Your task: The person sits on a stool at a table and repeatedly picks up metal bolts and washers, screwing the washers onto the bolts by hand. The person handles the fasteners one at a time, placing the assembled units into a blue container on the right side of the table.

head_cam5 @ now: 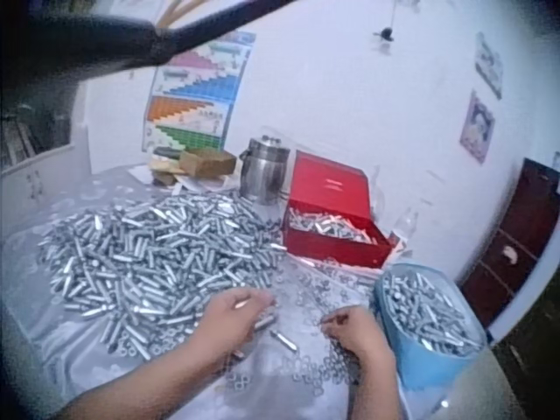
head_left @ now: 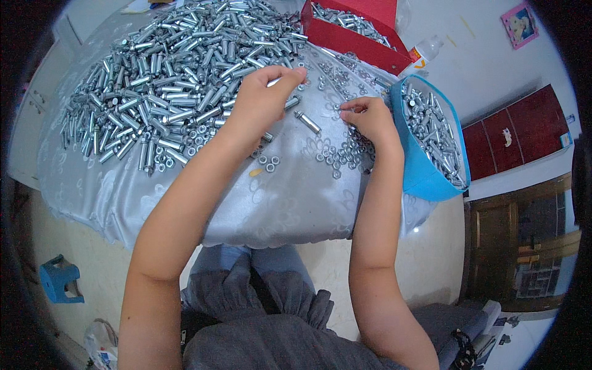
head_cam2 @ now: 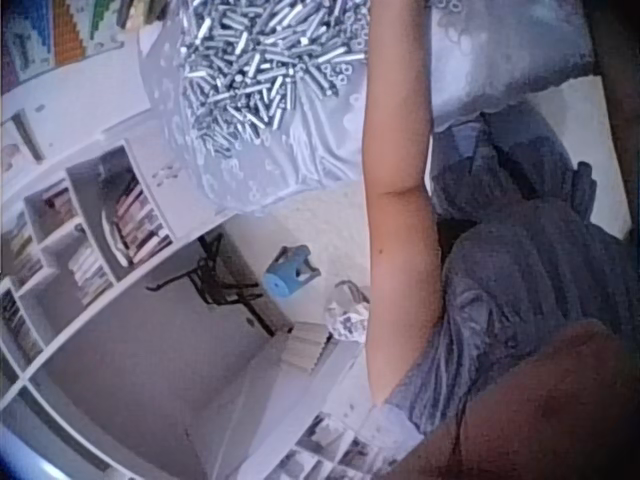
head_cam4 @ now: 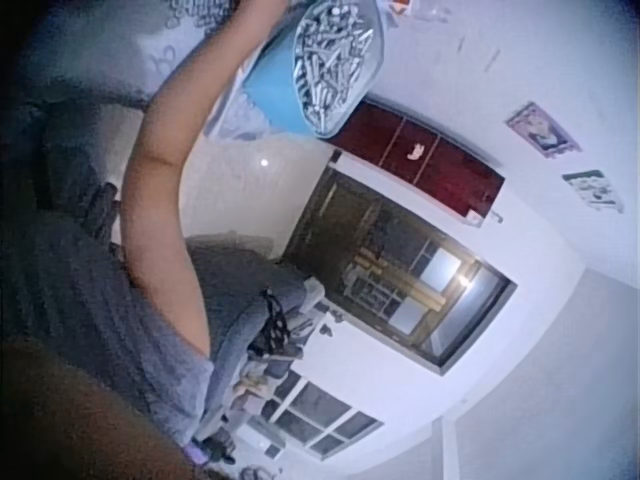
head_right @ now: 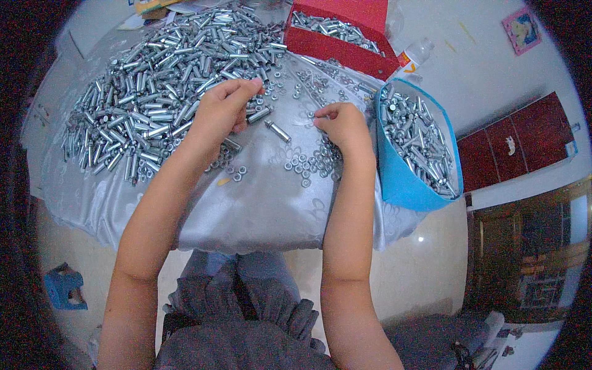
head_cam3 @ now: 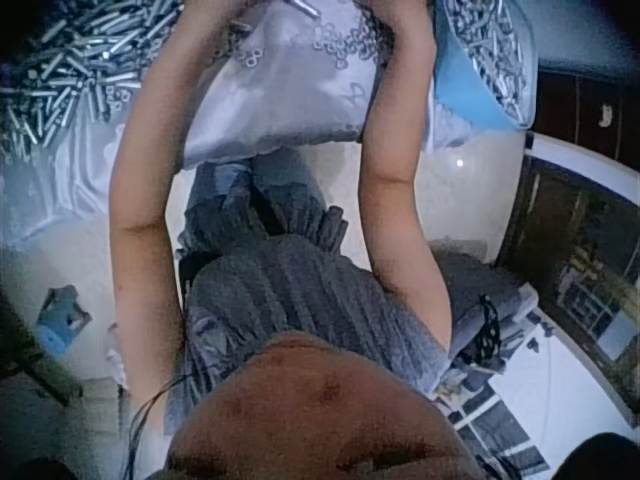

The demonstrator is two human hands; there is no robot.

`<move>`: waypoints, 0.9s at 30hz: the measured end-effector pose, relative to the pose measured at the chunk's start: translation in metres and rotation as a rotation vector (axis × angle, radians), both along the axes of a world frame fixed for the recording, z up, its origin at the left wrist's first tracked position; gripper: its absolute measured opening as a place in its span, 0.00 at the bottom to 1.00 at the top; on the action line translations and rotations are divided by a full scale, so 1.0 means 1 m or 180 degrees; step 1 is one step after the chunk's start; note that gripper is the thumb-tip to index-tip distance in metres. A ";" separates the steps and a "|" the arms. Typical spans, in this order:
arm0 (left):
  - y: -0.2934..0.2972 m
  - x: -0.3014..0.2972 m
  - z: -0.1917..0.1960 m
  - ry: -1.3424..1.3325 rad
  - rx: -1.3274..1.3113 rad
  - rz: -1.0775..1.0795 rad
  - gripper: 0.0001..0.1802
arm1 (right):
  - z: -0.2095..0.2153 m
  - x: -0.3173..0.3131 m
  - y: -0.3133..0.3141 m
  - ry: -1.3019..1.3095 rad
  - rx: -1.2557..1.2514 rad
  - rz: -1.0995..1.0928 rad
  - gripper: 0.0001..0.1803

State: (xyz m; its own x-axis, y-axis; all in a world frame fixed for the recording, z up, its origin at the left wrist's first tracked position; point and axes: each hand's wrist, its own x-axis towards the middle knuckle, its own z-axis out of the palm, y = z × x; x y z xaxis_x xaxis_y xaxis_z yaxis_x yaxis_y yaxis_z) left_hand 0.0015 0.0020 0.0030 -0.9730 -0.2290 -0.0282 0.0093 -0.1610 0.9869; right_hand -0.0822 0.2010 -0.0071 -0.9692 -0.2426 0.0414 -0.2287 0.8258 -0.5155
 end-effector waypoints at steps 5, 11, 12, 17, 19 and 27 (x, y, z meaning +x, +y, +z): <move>0.000 0.000 -0.001 -0.0011 0.0020 -0.0025 0.16 | -0.004 -0.002 0.000 0.0061 -0.0126 0.0020 0.11; -0.002 0.001 0.001 -0.0099 0.0096 -0.0138 0.17 | -0.006 -0.004 -0.002 0.0042 -0.0080 -0.0022 0.11; -0.002 0.001 0.002 -0.0104 0.0056 -0.0123 0.17 | -0.007 -0.006 -0.001 0.0035 -0.0112 -0.0014 0.11; -0.002 -0.001 -0.002 -0.0042 0.0009 -0.0071 0.16 | -0.013 -0.009 0.000 -0.0037 -0.0153 -0.0012 0.09; -0.001 0.001 -0.001 -0.0067 0.0038 -0.0099 0.16 | -0.018 -0.012 0.000 -0.0036 -0.0181 -0.0069 0.09; -0.002 -0.002 -0.003 -0.0103 -0.0083 -0.0062 0.16 | -0.016 -0.011 0.000 -0.0021 -0.0044 -0.0189 0.10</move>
